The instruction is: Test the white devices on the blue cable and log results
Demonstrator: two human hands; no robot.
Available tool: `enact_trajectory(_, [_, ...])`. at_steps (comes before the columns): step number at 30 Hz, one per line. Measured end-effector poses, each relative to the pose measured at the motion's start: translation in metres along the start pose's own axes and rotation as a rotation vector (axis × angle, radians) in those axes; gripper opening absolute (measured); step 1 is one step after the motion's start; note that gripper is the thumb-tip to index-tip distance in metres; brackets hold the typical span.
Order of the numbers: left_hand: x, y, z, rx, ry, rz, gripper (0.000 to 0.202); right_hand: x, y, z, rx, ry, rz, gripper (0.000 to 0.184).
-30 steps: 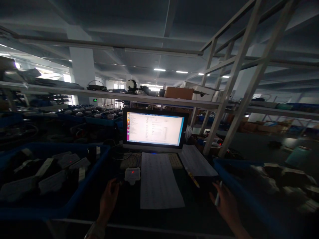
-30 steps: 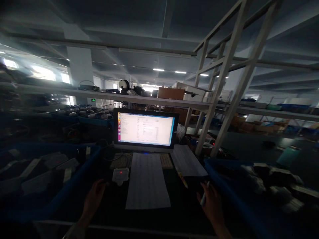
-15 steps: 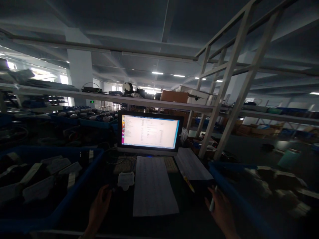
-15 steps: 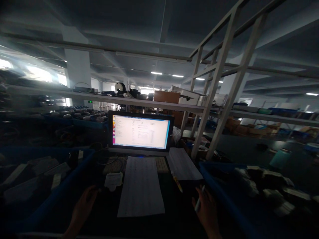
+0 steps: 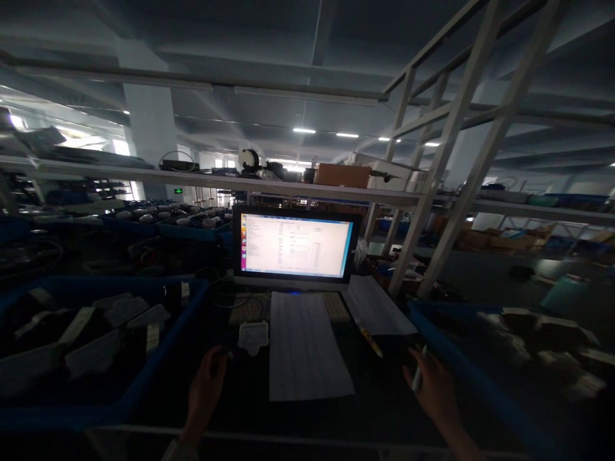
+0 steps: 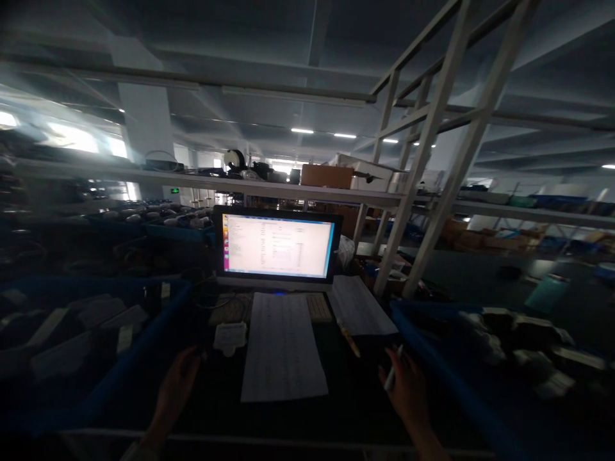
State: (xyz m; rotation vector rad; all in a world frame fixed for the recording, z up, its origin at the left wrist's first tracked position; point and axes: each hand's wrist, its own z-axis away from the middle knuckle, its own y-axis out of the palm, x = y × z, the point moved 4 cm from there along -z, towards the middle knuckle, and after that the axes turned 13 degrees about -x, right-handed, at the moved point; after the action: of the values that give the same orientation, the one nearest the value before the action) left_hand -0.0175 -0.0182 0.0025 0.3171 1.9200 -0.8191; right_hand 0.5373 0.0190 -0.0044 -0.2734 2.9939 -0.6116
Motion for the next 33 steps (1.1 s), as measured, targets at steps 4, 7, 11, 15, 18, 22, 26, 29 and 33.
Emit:
enact_trajectory(4, [0.002, 0.001, 0.000, 0.014, -0.007, 0.003, 0.037, 0.000, -0.001, -0.001, 0.013, 0.001, 0.002, 0.036])
enact_trajectory(7, [0.004, 0.001, -0.001, 0.010, -0.008, 0.006, 0.038, -0.001, 0.000, -0.001, 0.027, 0.011, -0.008, 0.035])
enact_trajectory(11, [0.005, 0.002, -0.002, 0.019, -0.005, 0.019, 0.040, -0.001, 0.000, 0.000, 0.037, 0.041, -0.027, 0.035])
enact_trajectory(15, [0.008, 0.003, -0.002, 0.019, -0.017, 0.035, 0.040, 0.002, -0.001, -0.001, 0.053, 0.052, 0.001, 0.035])
enact_trajectory(18, [0.011, 0.004, -0.003, 0.008, -0.001, 0.046, 0.039, 0.004, -0.003, -0.003, 0.041, 0.028, -0.008, 0.034])
enact_trajectory(22, [0.011, 0.004, -0.003, -0.006, 0.019, 0.036, 0.039, 0.002, -0.004, -0.003, 0.006, 0.032, -0.047, 0.035])
enact_trajectory(26, [0.008, 0.002, -0.003, -0.011, 0.015, 0.023, 0.036, 0.000, -0.001, 0.000, 0.025, 0.044, -0.035, 0.036])
enact_trajectory(29, [0.006, 0.001, -0.002, -0.004, 0.003, 0.027, 0.034, 0.000, -0.001, 0.000, 0.029, 0.046, -0.042, 0.035])
enact_trajectory(33, [0.005, 0.000, -0.003, -0.024, 0.005, 0.031, 0.035, -0.001, 0.001, 0.001, 0.026, 0.044, -0.043, 0.035])
